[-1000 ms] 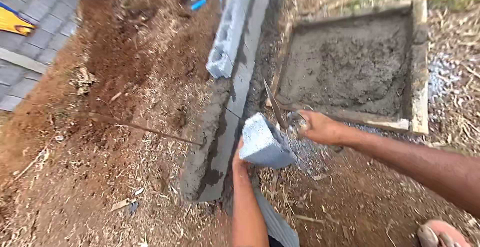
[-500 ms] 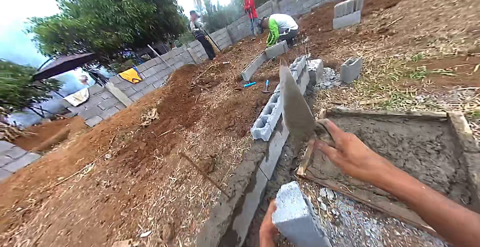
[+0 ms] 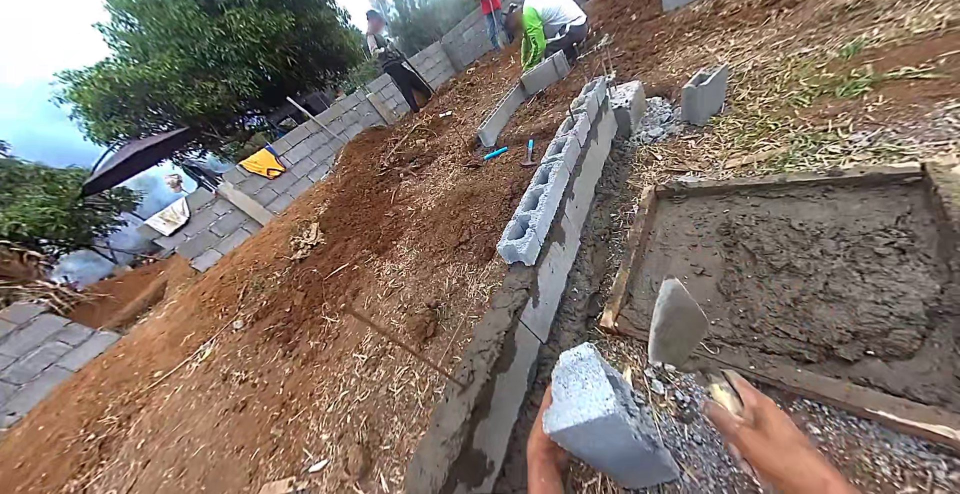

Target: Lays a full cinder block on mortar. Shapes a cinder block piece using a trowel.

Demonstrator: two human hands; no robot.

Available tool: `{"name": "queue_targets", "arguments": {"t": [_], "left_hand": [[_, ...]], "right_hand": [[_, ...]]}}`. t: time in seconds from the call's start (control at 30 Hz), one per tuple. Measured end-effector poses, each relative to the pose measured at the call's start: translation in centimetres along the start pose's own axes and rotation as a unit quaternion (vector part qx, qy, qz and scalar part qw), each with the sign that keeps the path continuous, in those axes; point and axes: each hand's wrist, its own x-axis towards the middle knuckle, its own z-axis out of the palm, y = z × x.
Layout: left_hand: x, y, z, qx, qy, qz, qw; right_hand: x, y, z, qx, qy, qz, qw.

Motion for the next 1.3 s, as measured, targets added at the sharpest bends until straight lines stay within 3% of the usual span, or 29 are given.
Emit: {"name": "queue_targets", "arguments": {"t": [0.13,0.27,0.43,0.57,0.77,1.0,1.17,1.3], "left_hand": [[0.0,-0.1,0.3,-0.022,-0.009,0.012,1.0],[-0.2,-0.5,-0.1,-0.044,-0.02,0.008,0.999],[-0.8,0.4,0.2,-0.016,-0.005,0.003,1.0],[-0.9,0.6,0.2,0.002,0.015,0.001,1.0],[-0.4,-0.2,-0.9,0.0,-0.018,0.0,1.0],[0.7,-0.4,-1.8,0.04,-0.035,-0.015,0.998],[0.9,0.2,-1.5,0.022,-0.006,-0.045,0.999],[0.9,0.0,-1.6,0.007,-0.012,-0.045,0.999]], "right_hand": [[-1.8,-3.9,0.0,0.182,-0.002,-0.102,0.978],[-1.7,-2.3,0.2,0.03,0.044,-0.09,0.995],[-1.3,1.5,1.6,-0.098,0.008,-0.028,0.995],[-1.4,1.3,2.3,-0.163,0.019,-0.014,0.986],[-1.7,-0.3,3.6,-0.272,0.049,-0.031,0.961],[-1.3,-1.1,3.8,-0.252,0.051,-0.035,0.966],[-1.6,-2.7,3.2,-0.143,0.071,-0.119,0.98],[-1.2,-1.4,2.8,-0.188,0.042,-0.133,0.972]]}}
